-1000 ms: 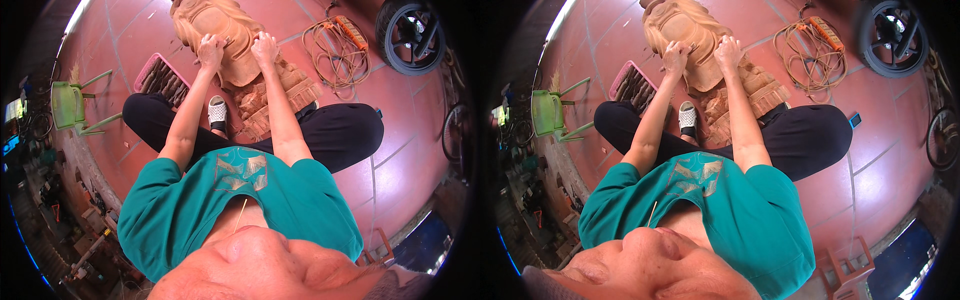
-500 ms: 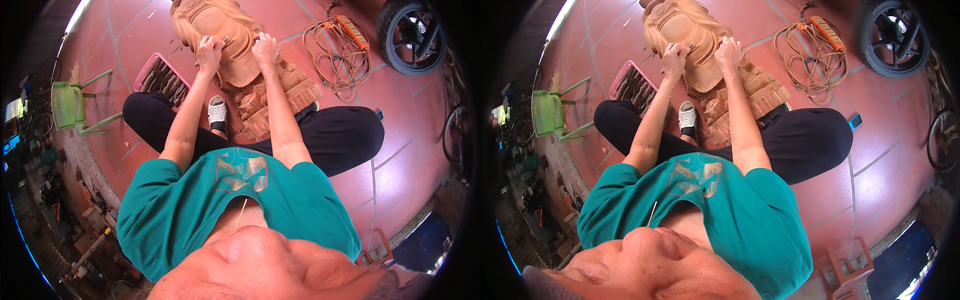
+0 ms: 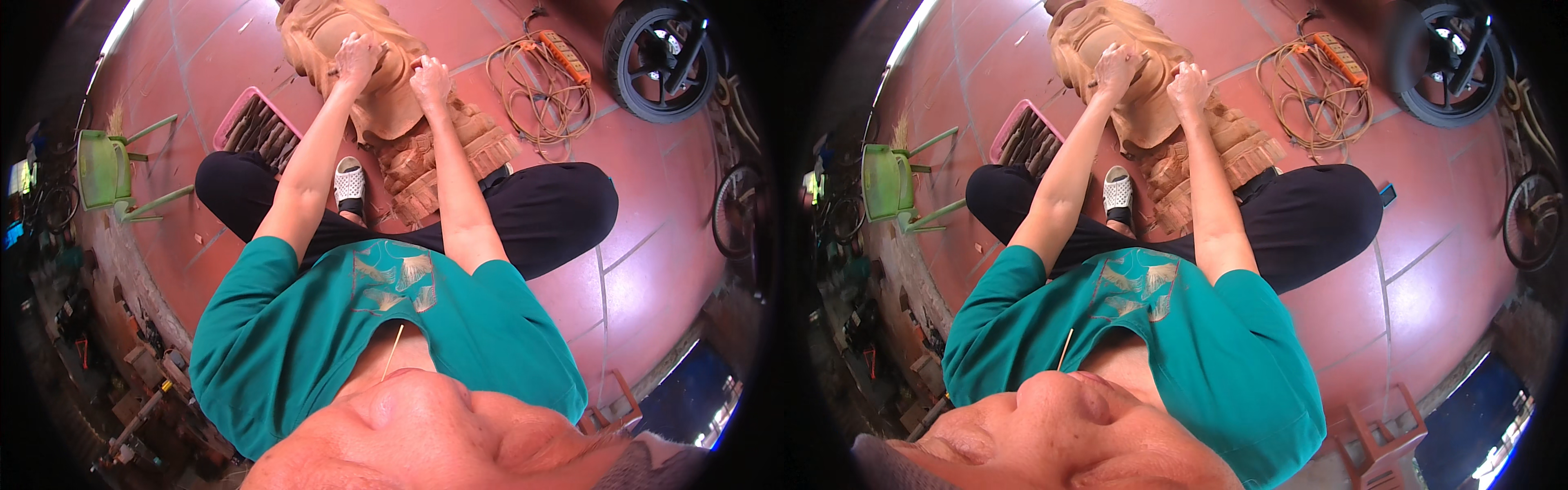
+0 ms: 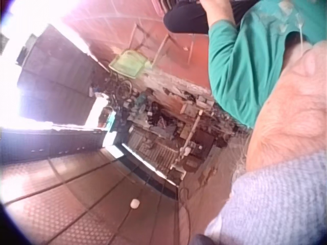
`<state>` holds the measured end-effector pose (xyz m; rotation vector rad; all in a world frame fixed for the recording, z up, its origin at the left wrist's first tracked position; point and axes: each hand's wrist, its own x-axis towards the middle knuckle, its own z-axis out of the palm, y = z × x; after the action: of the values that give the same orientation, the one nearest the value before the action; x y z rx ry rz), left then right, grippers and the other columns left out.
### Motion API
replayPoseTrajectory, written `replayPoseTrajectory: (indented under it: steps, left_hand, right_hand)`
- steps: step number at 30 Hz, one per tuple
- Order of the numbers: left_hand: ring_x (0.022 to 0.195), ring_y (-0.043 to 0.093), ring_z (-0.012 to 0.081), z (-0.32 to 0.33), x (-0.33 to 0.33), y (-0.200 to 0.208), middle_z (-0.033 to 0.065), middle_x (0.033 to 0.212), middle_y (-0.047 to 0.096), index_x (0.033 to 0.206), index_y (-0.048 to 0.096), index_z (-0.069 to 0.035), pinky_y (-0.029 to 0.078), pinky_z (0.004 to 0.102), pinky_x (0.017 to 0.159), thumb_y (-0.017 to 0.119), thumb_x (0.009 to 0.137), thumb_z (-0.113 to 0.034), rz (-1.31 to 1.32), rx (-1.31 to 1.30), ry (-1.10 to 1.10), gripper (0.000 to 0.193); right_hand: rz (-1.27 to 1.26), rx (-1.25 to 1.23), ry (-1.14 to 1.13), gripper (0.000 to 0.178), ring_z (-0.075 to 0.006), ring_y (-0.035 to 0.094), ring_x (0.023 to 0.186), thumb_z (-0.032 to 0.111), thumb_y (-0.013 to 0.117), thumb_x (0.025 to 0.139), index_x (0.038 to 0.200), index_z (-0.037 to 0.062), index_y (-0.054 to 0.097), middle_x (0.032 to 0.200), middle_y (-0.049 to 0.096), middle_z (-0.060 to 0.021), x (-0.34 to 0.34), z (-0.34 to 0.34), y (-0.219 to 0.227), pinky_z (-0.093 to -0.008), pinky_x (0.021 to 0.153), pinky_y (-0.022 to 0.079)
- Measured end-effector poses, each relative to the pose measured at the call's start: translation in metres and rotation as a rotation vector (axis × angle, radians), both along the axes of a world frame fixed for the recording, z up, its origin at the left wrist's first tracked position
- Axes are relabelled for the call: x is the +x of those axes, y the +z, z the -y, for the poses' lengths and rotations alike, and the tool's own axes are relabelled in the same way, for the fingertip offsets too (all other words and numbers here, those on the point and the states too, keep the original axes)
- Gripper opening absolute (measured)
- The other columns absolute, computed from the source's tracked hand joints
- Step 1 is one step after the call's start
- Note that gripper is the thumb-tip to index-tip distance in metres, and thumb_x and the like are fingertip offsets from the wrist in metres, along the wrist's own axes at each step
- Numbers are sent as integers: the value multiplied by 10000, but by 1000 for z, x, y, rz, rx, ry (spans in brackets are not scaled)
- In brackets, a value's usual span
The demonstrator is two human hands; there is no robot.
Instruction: The person is carving a wooden sculpture using a small chisel. They are seated on the floor and carefully shaping the details of the sculpture with precise hand movements.
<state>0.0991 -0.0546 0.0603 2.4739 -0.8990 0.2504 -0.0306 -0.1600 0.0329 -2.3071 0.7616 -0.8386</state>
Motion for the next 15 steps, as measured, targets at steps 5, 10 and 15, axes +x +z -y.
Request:
replayPoseTrajectory:
  steps: [5,10,15]
  left_hand:
    - [875,609,318,-50,-25,-18,103,872,611,827,657,-92,493,437,744,704,822,-290,-50,-188,-19,203]
    - [867,612,321,-44,-24,-15,106,860,620,826,675,-94,484,441,736,719,810,-264,10,-176,-9,176]
    - [892,621,329,-3,10,-6,127,897,633,824,680,-88,488,445,756,723,798,-276,89,3,24,194]
  right_hand:
    - [-79,68,1,127,-339,599,884,68,561,793,843,116,668,898,659,-105,-1,0,-3,-453,805,478]
    - [-106,60,-39,125,-330,599,904,71,571,791,854,123,665,918,659,-92,2,-6,1,-454,809,482]
    - [-62,84,41,128,-325,596,903,73,564,792,860,114,664,910,659,-96,3,-7,6,-451,819,474]
